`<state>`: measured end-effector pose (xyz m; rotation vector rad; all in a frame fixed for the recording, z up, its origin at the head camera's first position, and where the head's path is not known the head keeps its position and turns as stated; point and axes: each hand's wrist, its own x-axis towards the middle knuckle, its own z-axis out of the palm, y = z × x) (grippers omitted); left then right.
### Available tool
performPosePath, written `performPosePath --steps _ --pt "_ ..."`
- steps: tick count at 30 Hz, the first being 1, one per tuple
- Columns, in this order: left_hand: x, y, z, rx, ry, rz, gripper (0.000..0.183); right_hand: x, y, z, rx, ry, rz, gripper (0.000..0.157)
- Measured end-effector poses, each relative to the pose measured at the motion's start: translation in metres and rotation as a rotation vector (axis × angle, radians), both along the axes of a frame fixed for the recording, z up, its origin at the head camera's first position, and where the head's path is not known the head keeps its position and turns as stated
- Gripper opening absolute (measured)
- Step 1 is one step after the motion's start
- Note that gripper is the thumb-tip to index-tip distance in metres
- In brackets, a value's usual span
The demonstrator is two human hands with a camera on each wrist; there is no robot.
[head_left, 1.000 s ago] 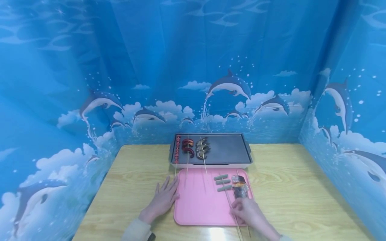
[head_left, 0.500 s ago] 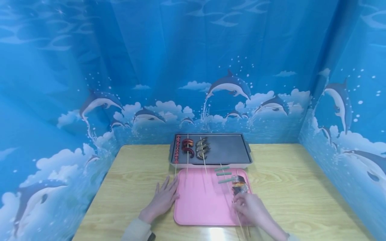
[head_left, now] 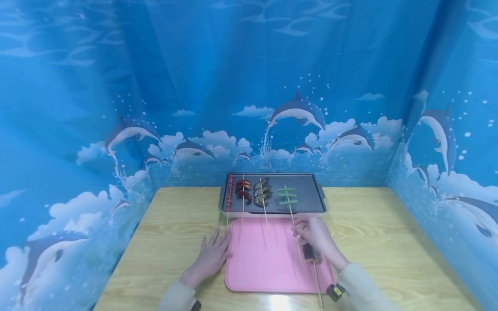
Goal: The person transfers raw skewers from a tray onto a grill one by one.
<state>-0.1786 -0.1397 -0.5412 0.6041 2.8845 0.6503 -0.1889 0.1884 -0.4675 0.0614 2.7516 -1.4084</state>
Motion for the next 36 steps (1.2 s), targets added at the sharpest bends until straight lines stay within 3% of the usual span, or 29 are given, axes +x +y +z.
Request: performPosePath --steps 4,10,18,26,29,32,36 --pt "0.001 0.0 0.001 -0.002 -0.005 0.004 0.059 -0.019 -0.004 0.004 0.032 -0.03 -0.022 0.02" --pt "0.001 0.001 0.003 -0.013 -0.008 0.001 0.06 -0.041 -0.008 0.005 0.166 -0.001 -0.029 0.019" --pt "0.003 0.002 0.006 -0.005 -0.009 -0.001 0.06 -0.055 -0.01 0.002 0.141 -0.041 -0.037 0.024" --pt "0.002 0.001 0.003 -0.009 -0.006 0.001 0.059 -0.059 -0.009 0.001 0.219 -0.015 -0.023 0.019" --pt "0.001 0.001 0.002 -0.007 -0.004 -0.002 0.06 -0.058 -0.005 -0.001 0.278 0.037 -0.012 0.022" --pt "0.001 0.001 0.002 -0.005 -0.005 -0.003 0.06 -0.052 0.002 0.0 0.306 0.088 -0.026 0.027" --pt "0.001 0.001 0.002 -0.007 -0.011 0.007 0.06 -0.036 0.015 0.003 0.244 0.095 -0.052 0.029"
